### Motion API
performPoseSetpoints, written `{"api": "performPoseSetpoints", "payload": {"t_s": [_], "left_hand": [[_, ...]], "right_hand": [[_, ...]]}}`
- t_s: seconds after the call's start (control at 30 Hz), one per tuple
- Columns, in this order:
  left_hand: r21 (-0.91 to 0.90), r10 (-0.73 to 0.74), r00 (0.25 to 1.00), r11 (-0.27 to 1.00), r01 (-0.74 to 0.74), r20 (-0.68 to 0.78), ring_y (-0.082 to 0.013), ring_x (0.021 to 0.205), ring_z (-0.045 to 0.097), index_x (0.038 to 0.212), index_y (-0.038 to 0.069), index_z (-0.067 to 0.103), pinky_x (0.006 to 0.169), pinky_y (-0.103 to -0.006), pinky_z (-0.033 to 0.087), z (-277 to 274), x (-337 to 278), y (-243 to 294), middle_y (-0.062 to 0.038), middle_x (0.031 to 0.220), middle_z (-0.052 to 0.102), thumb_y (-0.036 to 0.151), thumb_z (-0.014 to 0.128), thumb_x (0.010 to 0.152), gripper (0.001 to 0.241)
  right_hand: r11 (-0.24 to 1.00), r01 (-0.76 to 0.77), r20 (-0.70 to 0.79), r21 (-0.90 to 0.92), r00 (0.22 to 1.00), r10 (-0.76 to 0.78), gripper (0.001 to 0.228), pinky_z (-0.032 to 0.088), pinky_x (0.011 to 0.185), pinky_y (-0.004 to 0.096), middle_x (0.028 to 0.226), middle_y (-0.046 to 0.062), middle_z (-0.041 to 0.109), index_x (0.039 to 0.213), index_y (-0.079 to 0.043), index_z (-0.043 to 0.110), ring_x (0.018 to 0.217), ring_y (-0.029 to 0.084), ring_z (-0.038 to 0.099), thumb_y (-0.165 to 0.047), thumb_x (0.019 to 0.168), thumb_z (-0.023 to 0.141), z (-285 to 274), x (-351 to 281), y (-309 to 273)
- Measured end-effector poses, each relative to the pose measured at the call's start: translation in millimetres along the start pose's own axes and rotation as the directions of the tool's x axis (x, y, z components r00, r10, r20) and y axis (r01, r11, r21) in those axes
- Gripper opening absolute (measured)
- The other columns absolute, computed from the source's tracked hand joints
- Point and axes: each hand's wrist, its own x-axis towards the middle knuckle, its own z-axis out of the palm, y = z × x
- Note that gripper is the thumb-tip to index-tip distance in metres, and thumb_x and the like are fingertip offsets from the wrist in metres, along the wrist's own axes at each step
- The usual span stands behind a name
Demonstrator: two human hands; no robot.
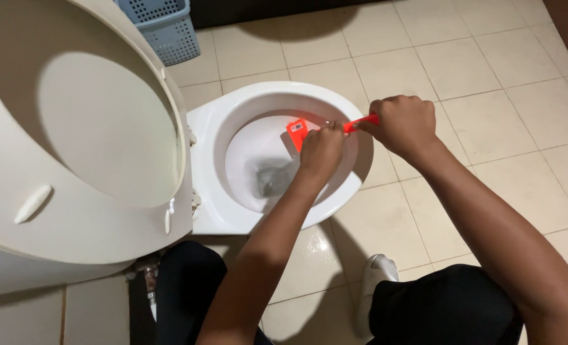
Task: The person uses a red toilet brush to scrub the inside of a white toilet bowl. They scrub the rim, the sides, and the water surface, moving the brush in circular and back-and-forth motions.
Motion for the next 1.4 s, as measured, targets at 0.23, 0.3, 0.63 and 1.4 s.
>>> {"api": "performPoseSetpoints", "payload": {"t_s": [0.23,0.3,0.63,1.4], "left_hand": [[0.149,-0.018,1.0,0.989,0.018,-0.005,-0.0326,0.082,0.075,0.096,0.002,0.068,0.074,-0.0448,0.059,15,-16,-46,-0.016,0.091,0.074,0.012,0.062,0.094,0.012],[0.146,-0.053,0.998,0.988,0.047,0.034,-0.0328,0.081,0.074,0.097,0.002,0.068,0.073,-0.0456,0.057,7,-24,-56,-0.016,0.088,0.074,0.012,0.062,0.094,0.012],[0.042,-0.061,0.998,0.997,0.06,0.029,-0.0355,0.08,0.074,0.098,-0.001,0.069,0.071,-0.0464,0.059,0,-5,-16,-0.02,0.091,0.074,0.015,0.063,0.096,0.017],[0.088,-0.038,0.999,0.996,0.035,0.036,-0.0331,0.082,0.074,0.097,0.001,0.068,0.071,-0.0452,0.059,4,-12,-27,-0.016,0.092,0.074,0.013,0.063,0.095,0.013]], "right_hand": [[0.996,0.087,-0.013,0.004,0.996,-0.087,0.048,0.045,0.043,0.037,0.067,0.003,0.071,0.077,-0.017,0.076,0.054,0.023,0.067,-0.065,0.077,0.078,36,15,-28],[0.99,0.134,-0.013,0.038,0.991,-0.134,0.05,0.047,0.044,0.037,0.065,0.002,0.07,0.077,-0.016,0.076,0.056,0.023,0.067,-0.066,0.078,0.077,43,18,-39],[0.993,0.116,-0.053,-0.022,0.992,-0.117,0.046,0.048,0.048,0.036,0.069,0.002,0.071,0.075,-0.018,0.076,0.058,0.023,0.068,-0.063,0.078,0.078,15,10,-13],[0.987,0.153,-0.139,-0.041,0.978,-0.158,0.044,0.047,0.045,0.034,0.071,0.0,0.07,0.072,-0.016,0.07,0.059,0.02,0.067,-0.059,0.082,0.077,27,2,-17]]}}
